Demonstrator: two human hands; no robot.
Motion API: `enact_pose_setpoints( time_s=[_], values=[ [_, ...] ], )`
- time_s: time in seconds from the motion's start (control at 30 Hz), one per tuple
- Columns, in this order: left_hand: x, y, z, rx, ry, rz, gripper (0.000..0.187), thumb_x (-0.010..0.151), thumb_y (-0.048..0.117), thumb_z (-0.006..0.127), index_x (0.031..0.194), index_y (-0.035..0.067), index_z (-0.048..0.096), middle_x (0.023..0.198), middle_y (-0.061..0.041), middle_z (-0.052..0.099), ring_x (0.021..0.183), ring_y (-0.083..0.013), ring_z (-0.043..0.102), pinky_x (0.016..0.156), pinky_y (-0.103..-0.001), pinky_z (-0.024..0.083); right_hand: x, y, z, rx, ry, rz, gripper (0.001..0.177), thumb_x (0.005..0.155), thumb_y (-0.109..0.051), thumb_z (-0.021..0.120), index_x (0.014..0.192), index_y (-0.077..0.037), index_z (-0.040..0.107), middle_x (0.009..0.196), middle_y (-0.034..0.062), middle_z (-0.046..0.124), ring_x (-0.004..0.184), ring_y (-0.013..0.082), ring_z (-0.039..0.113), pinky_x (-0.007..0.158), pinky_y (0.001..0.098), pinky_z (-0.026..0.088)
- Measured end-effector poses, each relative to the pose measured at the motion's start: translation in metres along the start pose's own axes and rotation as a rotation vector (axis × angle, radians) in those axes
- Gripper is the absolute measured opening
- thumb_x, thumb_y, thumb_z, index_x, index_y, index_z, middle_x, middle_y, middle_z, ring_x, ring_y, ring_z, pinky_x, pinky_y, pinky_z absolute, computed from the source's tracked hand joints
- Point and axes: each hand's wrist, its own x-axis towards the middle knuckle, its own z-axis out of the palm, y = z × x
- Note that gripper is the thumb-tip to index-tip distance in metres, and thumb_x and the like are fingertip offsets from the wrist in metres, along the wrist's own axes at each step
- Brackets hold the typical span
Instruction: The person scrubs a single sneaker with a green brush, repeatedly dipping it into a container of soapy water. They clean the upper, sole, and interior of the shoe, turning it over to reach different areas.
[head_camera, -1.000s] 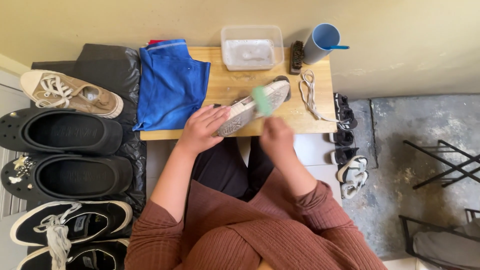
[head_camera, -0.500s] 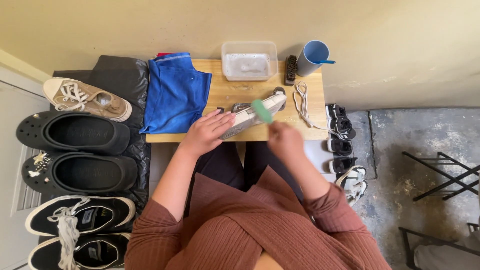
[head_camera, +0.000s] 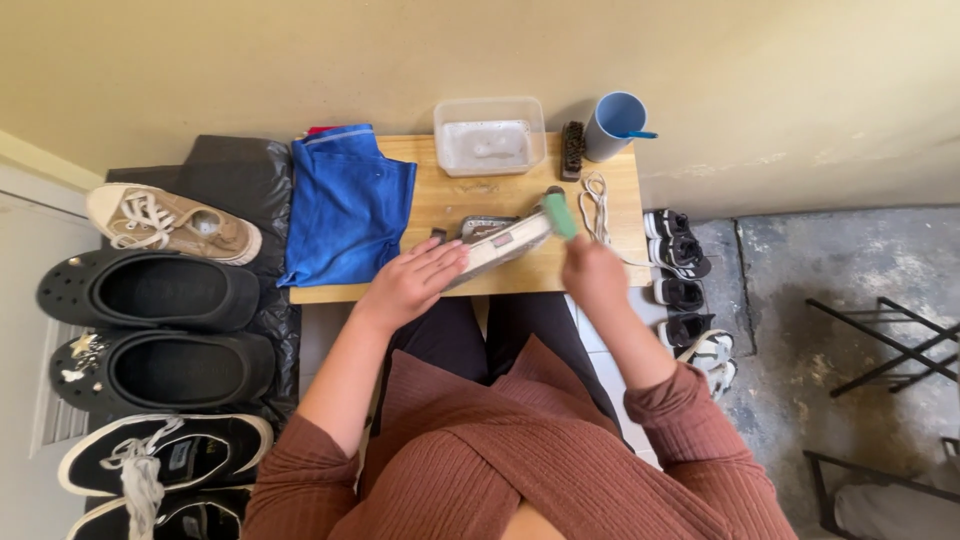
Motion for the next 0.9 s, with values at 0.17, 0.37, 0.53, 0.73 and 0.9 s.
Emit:
enact_pose_setpoints(
  time_s=[0.17,0.37,0.53,0.73,0.9],
  values=[
    [-0.014,-0.006,0.003,0.013,0.028,0.014,0.043,0.091,0.001,0.062,0.133,0.006,0.066,0.142,-0.009,0.066,0.128,-0.0228,0.064,0.117,-0.04,0.046,-0.015,-0.01,-0.005,0.033,0.025,-0.204,0.016,0.095,-0.025,0.062,0.082,-0.015,0.061,0.068,0.0109,0.058,0.066,0.0384,0.07,0.061,0.0459,0.058],
    [-0.021,-0.007,0.005,0.033,0.081,0.048,0.042,0.096,0.001,0.061,0.137,0.006,0.065,0.139,-0.01,0.067,0.123,-0.0245,0.067,0.112,-0.04,0.05,-0.001,0.029,0.007,0.189,-0.047,-0.031,0.021,0.096,-0.029,0.065,0.084,-0.013,0.064,0.069,0.0151,0.063,0.075,0.0431,0.069,0.067,0.0527,0.055],
    [-0.019,-0.007,0.002,0.047,0.088,0.071,0.031,0.101,0.004,0.058,0.131,0.006,0.068,0.136,-0.01,0.07,0.12,-0.0242,0.069,0.109,-0.04,0.053,0.001,0.038,0.006,0.224,0.002,-0.249,0.015,0.094,-0.027,0.07,0.083,-0.017,0.066,0.067,0.0098,0.062,0.067,0.0378,0.07,0.062,0.0464,0.057],
    [-0.014,-0.009,0.001,0.06,0.117,0.103,0.026,0.102,0.005,0.06,0.127,0.004,0.069,0.134,-0.012,0.071,0.116,-0.0256,0.07,0.106,-0.04,0.055,0.005,0.054,0.021,0.237,-0.104,0.009,0.013,0.093,-0.027,0.068,0.099,-0.018,0.075,0.084,0.0169,0.072,0.09,0.0441,0.071,0.079,0.0556,0.057],
    [-0.02,-0.008,0.005,0.069,0.097,0.071,0.029,0.101,0.004,0.06,0.128,0.005,0.068,0.133,-0.012,0.071,0.116,-0.0258,0.07,0.104,-0.039,0.057,0.005,0.044,-0.006,0.402,-0.14,-0.044,0.011,0.091,-0.016,0.067,0.098,-0.011,0.074,0.086,0.0195,0.074,0.088,0.0477,0.07,0.078,0.0568,0.056]
  ],
)
